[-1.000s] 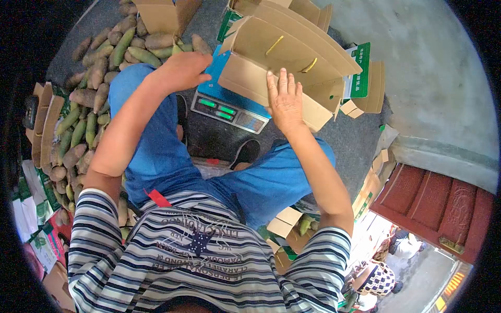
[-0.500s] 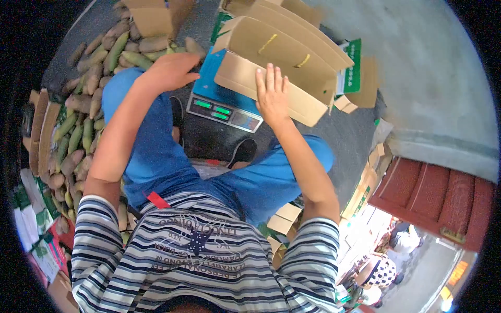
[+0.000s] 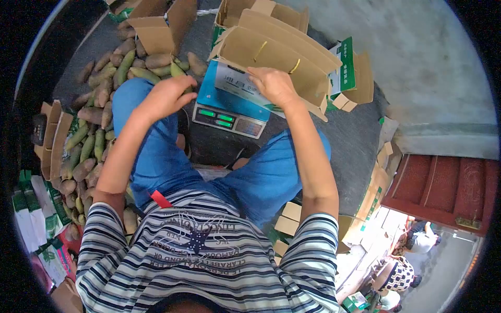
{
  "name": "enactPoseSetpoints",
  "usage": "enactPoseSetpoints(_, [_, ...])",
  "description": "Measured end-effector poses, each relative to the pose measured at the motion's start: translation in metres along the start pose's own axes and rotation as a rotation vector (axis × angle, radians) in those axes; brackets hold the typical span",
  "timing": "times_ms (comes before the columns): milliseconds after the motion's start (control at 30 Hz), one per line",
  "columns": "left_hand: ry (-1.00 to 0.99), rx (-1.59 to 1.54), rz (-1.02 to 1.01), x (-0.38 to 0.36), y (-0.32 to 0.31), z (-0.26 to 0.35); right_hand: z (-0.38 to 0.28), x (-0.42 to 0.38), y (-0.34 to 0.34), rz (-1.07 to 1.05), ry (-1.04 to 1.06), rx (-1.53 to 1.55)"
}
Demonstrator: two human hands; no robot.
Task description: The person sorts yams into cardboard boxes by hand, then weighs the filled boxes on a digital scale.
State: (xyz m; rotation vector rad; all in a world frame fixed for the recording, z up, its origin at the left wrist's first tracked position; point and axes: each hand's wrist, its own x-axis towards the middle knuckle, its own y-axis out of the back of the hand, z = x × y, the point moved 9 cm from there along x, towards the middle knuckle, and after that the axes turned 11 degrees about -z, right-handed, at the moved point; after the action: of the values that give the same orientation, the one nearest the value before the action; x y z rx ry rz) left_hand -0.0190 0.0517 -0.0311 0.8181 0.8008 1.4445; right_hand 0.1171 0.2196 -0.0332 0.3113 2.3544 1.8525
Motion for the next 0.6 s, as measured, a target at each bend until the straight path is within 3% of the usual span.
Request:
enactPoseSetpoints(133, [-0.036, -0.188, 0.025, -0.047, 0.017, 0.032, -0.006, -0.004, 0.004, 0.014, 0.056, -0.039])
enactPoseSetpoints(233, [-0.042, -0.364, 0.338, -0.097, 0.051, 0.025, -0.014, -0.009, 0.001, 0.064, 0.084, -0.076])
enactPoseSetpoints(300, [0.069, -0.621, 0.549, -0.128, 0.070, -0.002, -0.022, -0.007, -0.001, 0.117, 0.140, -0.056])
enactPoseSetpoints(400, [0.186, -0.673, 0.771, -0.161, 0.083, -0.046, -0.030, -0.001, -0.003, 0.110, 0.144, -0.049])
enactPoseSetpoints(500, [0.324, -0.543, 0.826, -0.187, 0.051, -0.115, -0.034, 0.004, 0.003, 0.044, 0.100, -0.055])
enactPoseSetpoints(600, [0.589, -0.583, 0.694, -0.222, -0.032, -0.196, -0.035, 0.008, 0.008, 0.014, 0.086, -0.074])
